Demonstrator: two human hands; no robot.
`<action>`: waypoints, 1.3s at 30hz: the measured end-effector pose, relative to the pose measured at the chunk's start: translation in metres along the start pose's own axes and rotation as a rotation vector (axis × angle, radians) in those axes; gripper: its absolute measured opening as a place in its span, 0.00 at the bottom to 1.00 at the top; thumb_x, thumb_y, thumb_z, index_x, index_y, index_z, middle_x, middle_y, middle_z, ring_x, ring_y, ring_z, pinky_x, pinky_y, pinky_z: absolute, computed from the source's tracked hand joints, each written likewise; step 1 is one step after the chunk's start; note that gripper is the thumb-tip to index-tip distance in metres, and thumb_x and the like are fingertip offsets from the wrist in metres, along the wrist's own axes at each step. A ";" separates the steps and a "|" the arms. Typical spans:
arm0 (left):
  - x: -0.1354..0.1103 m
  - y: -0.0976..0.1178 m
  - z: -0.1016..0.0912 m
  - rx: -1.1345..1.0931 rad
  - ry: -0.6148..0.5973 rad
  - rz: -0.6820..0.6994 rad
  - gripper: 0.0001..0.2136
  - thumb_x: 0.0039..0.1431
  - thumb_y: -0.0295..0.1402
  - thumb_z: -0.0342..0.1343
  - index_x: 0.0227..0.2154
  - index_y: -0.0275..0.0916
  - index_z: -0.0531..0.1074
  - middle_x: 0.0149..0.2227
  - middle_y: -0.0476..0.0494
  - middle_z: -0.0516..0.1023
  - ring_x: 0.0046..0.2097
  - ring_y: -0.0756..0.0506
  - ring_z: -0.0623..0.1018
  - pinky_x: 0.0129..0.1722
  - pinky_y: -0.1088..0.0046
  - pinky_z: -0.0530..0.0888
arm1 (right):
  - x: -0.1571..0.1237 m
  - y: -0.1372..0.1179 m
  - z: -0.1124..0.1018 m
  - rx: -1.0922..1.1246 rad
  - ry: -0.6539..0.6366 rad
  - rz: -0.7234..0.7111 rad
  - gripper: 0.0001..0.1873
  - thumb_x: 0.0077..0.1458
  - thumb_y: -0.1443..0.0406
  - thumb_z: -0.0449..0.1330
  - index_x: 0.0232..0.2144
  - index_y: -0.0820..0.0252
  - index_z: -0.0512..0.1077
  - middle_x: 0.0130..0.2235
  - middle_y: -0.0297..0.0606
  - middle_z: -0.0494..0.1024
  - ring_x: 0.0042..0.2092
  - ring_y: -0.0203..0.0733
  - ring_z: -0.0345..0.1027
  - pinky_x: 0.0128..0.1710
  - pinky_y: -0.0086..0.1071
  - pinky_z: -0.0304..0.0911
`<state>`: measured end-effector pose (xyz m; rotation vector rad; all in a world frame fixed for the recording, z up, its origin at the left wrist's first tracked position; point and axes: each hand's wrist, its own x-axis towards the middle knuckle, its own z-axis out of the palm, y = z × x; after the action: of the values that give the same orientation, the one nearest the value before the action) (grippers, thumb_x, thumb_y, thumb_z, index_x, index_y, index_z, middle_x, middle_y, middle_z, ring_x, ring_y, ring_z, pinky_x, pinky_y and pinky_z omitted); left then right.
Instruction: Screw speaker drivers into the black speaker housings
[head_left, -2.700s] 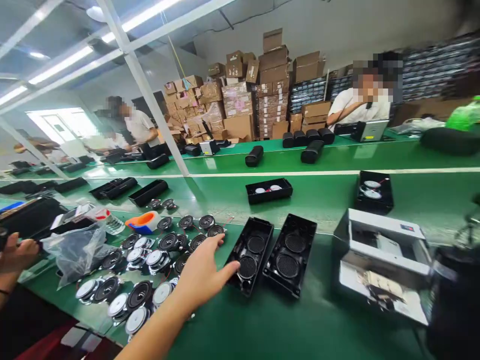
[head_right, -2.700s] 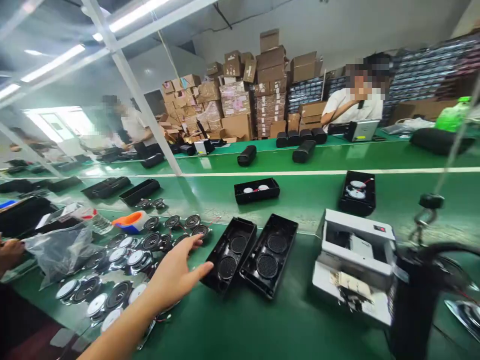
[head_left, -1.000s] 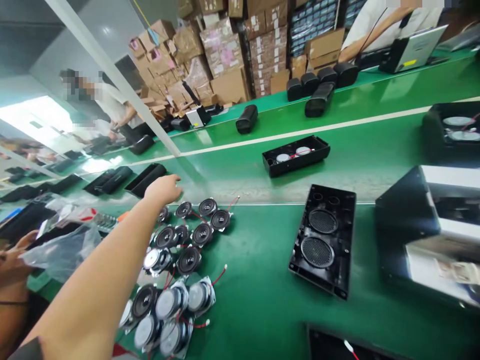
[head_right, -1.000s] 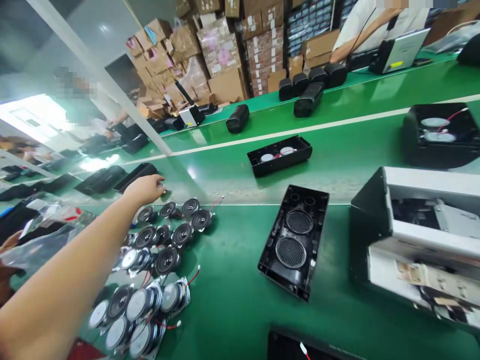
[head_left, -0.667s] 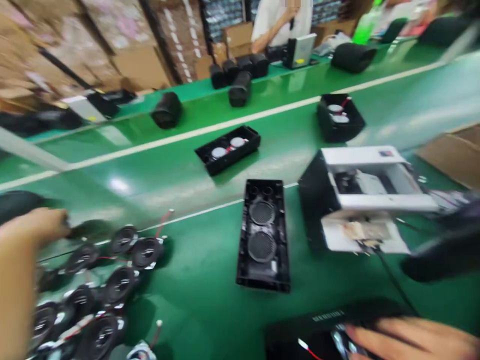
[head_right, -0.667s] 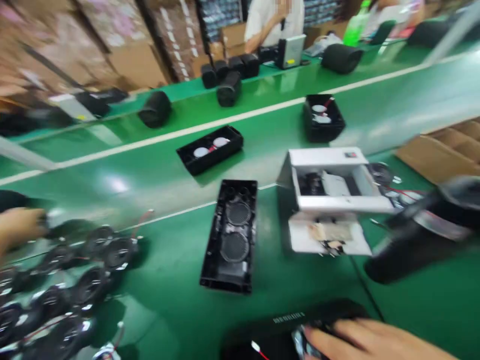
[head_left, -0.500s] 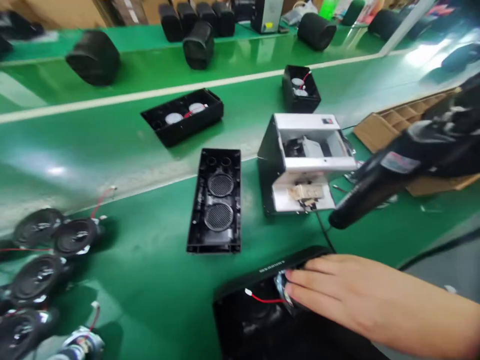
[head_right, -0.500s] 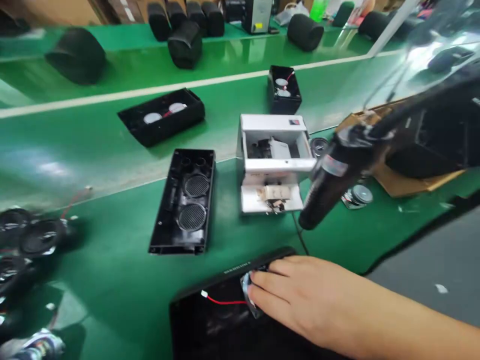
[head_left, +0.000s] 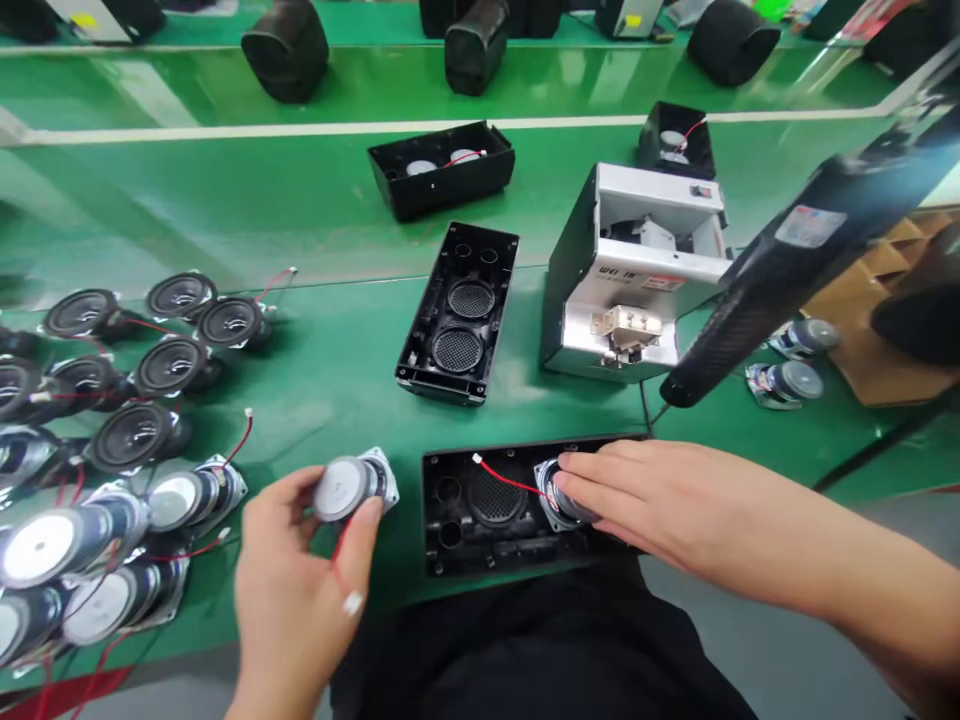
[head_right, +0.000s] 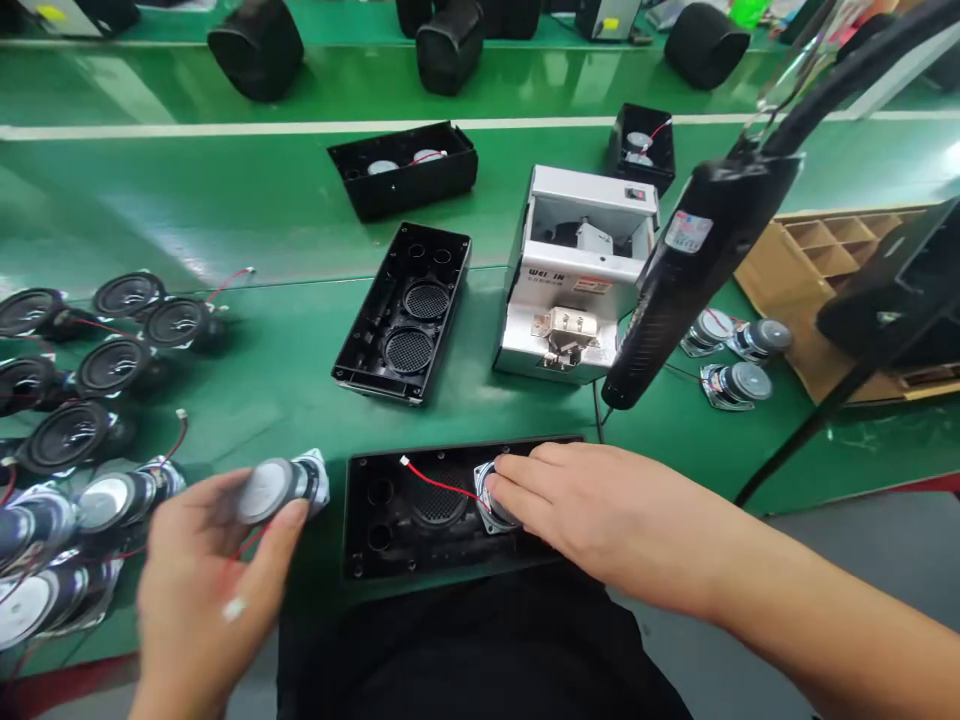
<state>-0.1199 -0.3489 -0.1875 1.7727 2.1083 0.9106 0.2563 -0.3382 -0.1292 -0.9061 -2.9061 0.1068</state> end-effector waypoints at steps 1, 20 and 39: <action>-0.006 0.004 0.008 0.043 0.004 0.013 0.28 0.62 0.53 0.64 0.56 0.38 0.72 0.49 0.35 0.80 0.43 0.35 0.85 0.42 0.54 0.84 | -0.001 0.000 0.001 -0.008 0.005 -0.008 0.23 0.68 0.73 0.60 0.63 0.67 0.73 0.60 0.44 0.83 0.50 0.51 0.79 0.48 0.43 0.83; 0.010 -0.008 -0.005 0.079 -0.376 0.520 0.19 0.76 0.38 0.55 0.66 0.48 0.71 0.64 0.39 0.78 0.62 0.35 0.79 0.59 0.52 0.79 | -0.004 0.004 0.007 0.100 -0.091 0.085 0.22 0.70 0.64 0.64 0.63 0.61 0.72 0.62 0.44 0.81 0.55 0.55 0.78 0.48 0.49 0.82; 0.026 0.096 -0.035 -0.016 -0.566 0.734 0.18 0.66 0.30 0.63 0.57 0.49 0.74 0.51 0.45 0.84 0.49 0.39 0.83 0.46 0.58 0.83 | 0.052 -0.031 0.014 0.041 0.057 0.408 0.13 0.70 0.65 0.62 0.30 0.57 0.73 0.26 0.35 0.76 0.24 0.41 0.66 0.27 0.40 0.44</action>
<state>-0.0687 -0.3283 -0.0983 2.4675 1.1067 0.4511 0.1947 -0.3351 -0.1369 -1.4531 -2.6152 0.1655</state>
